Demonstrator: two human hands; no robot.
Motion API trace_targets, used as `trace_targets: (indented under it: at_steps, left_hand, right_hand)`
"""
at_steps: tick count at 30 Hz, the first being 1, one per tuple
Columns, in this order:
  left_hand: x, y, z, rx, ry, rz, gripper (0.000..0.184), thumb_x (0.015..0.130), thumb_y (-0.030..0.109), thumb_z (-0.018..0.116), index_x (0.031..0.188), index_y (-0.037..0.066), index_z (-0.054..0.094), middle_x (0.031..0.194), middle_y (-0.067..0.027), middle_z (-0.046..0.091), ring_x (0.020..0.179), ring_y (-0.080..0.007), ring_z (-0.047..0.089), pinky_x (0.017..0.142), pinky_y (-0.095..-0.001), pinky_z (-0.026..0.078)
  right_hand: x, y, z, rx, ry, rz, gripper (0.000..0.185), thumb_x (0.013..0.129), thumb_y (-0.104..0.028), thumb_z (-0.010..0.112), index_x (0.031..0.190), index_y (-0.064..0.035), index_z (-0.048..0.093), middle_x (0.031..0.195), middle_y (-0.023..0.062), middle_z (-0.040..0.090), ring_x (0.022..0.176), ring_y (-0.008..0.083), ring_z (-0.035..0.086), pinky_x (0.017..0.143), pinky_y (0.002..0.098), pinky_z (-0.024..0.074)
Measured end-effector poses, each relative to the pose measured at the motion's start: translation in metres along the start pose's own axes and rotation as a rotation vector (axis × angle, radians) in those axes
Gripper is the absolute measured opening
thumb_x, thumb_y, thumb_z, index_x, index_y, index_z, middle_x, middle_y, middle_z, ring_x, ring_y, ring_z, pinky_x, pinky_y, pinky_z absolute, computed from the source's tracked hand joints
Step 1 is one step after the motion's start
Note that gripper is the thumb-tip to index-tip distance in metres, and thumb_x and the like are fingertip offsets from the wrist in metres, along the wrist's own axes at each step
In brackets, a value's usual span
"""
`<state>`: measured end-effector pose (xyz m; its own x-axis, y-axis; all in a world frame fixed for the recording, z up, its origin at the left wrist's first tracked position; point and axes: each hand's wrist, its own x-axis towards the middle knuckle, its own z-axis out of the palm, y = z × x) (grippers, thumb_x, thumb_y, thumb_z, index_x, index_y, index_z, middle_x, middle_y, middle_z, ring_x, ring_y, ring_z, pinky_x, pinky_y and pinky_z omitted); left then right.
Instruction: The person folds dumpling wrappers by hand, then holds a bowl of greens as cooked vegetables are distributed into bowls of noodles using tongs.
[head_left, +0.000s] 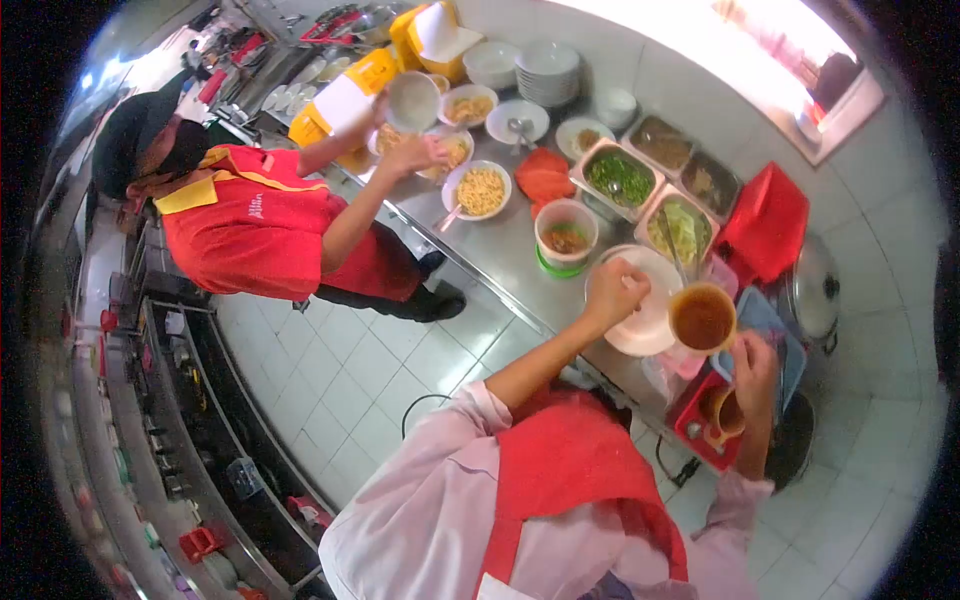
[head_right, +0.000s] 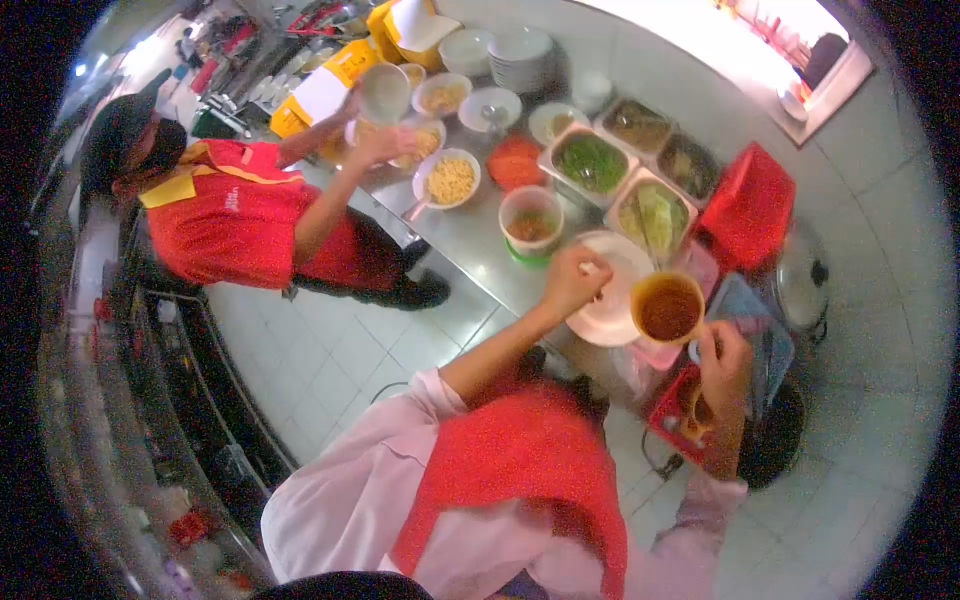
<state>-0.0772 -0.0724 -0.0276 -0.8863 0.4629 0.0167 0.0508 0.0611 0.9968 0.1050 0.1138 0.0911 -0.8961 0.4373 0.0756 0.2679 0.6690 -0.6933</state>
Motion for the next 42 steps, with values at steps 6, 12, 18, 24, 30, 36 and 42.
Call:
trace_targets:
  at_steps: [6,12,18,24,30,36,42]
  left_hand:
    - [0.013,0.000,0.002,-0.002,-0.144,-0.132,0.016,0.083,0.012,0.068,0.081,-0.003,0.069,0.065,-0.0132,0.066,0.050,-0.0177,0.064,0.046,-0.0278,0.052]
    - [0.005,0.019,0.013,-0.117,-0.167,-0.170,0.016,0.083,0.010,0.065,0.082,-0.006,0.069,0.063,-0.0112,0.065,0.050,-0.0184,0.065,0.044,-0.0266,0.051]
    - [0.005,0.017,0.026,-0.078,-0.212,-0.094,0.018,0.085,0.010,0.062,0.081,-0.006,0.069,0.061,-0.0116,0.064,0.048,-0.0179,0.064,0.043,-0.0266,0.051]
    - [0.005,0.022,0.037,-0.180,-0.231,-0.159,0.019,0.082,0.010,0.061,0.079,-0.007,0.069,0.061,-0.0118,0.063,0.048,-0.0175,0.063,0.041,-0.0269,0.051]
    - [0.009,0.033,0.041,-0.131,-0.235,-0.231,0.019,0.083,0.013,0.063,0.083,-0.005,0.069,0.068,-0.0105,0.065,0.048,-0.0157,0.060,0.045,-0.0257,0.050]
    - [0.019,0.018,0.045,-0.104,-0.228,-0.229,0.020,0.085,0.015,0.061,0.090,-0.003,0.069,0.075,-0.0107,0.067,0.052,-0.0170,0.063,0.047,-0.0277,0.052]
    - [0.027,0.002,0.040,-0.131,-0.274,-0.234,0.022,0.087,0.014,0.059,0.098,-0.003,0.068,0.092,-0.0117,0.069,0.059,-0.0180,0.066,0.052,-0.0259,0.052]
  right_hand:
    - [0.014,-0.002,-0.001,-0.120,-0.022,-0.087,0.026,0.090,-0.024,0.060,0.086,0.0012,0.065,0.077,0.0188,0.065,0.067,0.0303,0.063,0.062,0.0395,0.0476]
    - [0.013,-0.012,-0.016,-0.174,-0.029,-0.121,0.024,0.087,-0.026,0.060,0.084,-0.0023,0.066,0.076,0.0192,0.064,0.068,0.0349,0.063,0.062,0.0433,0.0481]
    - [0.021,-0.019,-0.017,-0.330,-0.038,-0.259,0.026,0.086,-0.026,0.060,0.077,-0.0020,0.063,0.073,0.0207,0.062,0.067,0.0383,0.061,0.062,0.0470,0.0472]
    - [0.031,-0.027,-0.020,-0.434,-0.068,-0.320,0.025,0.084,-0.024,0.061,0.075,-0.0014,0.063,0.073,0.0220,0.062,0.069,0.0384,0.062,0.064,0.0476,0.0481]
    - [0.039,-0.032,-0.028,-0.449,-0.103,-0.343,0.024,0.084,-0.024,0.060,0.077,-0.0018,0.064,0.075,0.0212,0.063,0.070,0.0381,0.063,0.067,0.0479,0.0495]
    - [0.050,-0.018,-0.022,-0.454,-0.067,-0.394,0.023,0.084,-0.027,0.061,0.079,-0.0046,0.063,0.074,0.0166,0.062,0.070,0.0360,0.062,0.063,0.0452,0.0486]
    - [0.060,-0.004,-0.013,-0.554,-0.065,-0.412,0.031,0.085,-0.035,0.055,0.078,-0.0065,0.067,0.073,0.0179,0.065,0.069,0.0361,0.066,0.063,0.0480,0.0528]
